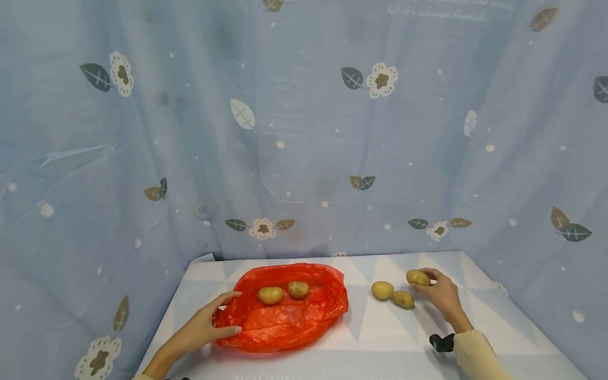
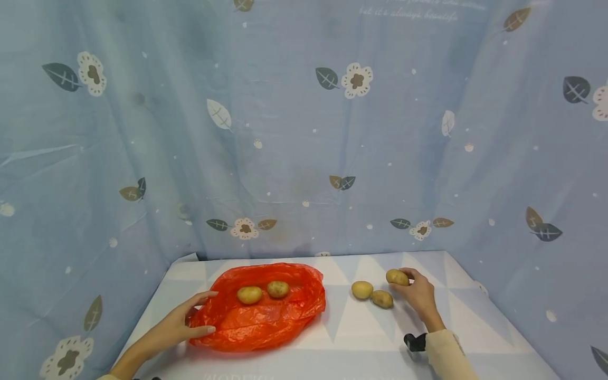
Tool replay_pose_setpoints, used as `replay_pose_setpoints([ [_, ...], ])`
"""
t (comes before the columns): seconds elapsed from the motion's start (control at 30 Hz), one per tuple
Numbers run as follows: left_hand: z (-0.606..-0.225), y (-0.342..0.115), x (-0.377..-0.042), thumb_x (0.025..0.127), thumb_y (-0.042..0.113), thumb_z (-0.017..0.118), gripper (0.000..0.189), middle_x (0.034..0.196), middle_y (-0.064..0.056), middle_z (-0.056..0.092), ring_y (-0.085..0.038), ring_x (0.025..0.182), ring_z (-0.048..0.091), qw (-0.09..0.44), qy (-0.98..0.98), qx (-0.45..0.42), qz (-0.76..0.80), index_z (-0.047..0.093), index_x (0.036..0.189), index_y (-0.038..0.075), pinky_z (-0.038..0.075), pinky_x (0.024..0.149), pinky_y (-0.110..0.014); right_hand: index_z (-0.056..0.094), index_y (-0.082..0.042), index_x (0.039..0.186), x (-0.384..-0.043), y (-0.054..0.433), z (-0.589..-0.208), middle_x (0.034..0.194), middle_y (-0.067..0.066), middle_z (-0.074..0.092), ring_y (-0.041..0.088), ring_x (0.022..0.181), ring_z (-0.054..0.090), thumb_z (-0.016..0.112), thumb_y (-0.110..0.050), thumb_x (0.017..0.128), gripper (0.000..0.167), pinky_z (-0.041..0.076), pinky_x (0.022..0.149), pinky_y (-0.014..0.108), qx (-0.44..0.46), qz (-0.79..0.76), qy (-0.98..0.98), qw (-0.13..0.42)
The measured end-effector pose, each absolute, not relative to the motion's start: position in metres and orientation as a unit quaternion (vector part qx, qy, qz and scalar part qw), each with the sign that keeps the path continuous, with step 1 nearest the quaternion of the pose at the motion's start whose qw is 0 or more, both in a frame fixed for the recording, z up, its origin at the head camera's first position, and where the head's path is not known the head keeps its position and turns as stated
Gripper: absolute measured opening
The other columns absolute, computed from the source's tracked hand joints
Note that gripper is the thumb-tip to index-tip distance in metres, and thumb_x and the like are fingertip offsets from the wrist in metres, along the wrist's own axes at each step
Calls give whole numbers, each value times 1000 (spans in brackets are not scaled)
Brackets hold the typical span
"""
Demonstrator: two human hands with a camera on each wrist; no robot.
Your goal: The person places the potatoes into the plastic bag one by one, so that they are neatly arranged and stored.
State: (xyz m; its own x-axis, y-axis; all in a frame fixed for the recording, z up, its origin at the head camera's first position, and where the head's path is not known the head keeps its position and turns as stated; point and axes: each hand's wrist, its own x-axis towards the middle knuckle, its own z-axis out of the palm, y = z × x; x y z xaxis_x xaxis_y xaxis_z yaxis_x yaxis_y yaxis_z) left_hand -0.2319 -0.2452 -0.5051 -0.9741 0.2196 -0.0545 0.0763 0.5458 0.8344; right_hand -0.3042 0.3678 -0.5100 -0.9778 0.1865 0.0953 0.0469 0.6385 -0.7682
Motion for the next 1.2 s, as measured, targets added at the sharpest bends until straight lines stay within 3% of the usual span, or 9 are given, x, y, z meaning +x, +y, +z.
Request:
replay_pose_setpoints([
  [0.43, -511, -247, -233, 83, 33, 87, 81, 145, -16, 51, -25, 102, 56, 78, 873, 81, 475, 46, 152, 18, 60, 82, -39, 52, -3, 144, -303, 350, -505, 145, 29, 51, 46, 122, 57, 83, -35, 88, 72, 50, 97, 56, -49, 426, -899, 85],
  [0.73, -509, -248, -234, 84, 31, 87, 78, 143, -16, 52, -26, 100, 55, 75, 874, 88, 473, 48, 151, 18, 57, 80, -37, 56, -6, 140, -302, 332, -498, 141, 24, 57, 40, 117, 64, 86, -33, 86, 67, 54, 93, 50, -22, 433, -896, 98],
  [1.2, -509, -246, -233, 84, 32, 87, 80, 144, -16, 52, -25, 101, 56, 75, 874, 83, 472, 48, 151, 17, 58, 81, -38, 59, -8, 139, -296, 303, -486, 137, 23, 59, 38, 114, 63, 88, -33, 83, 68, 58, 84, 41, 6, 444, -892, 89],
])
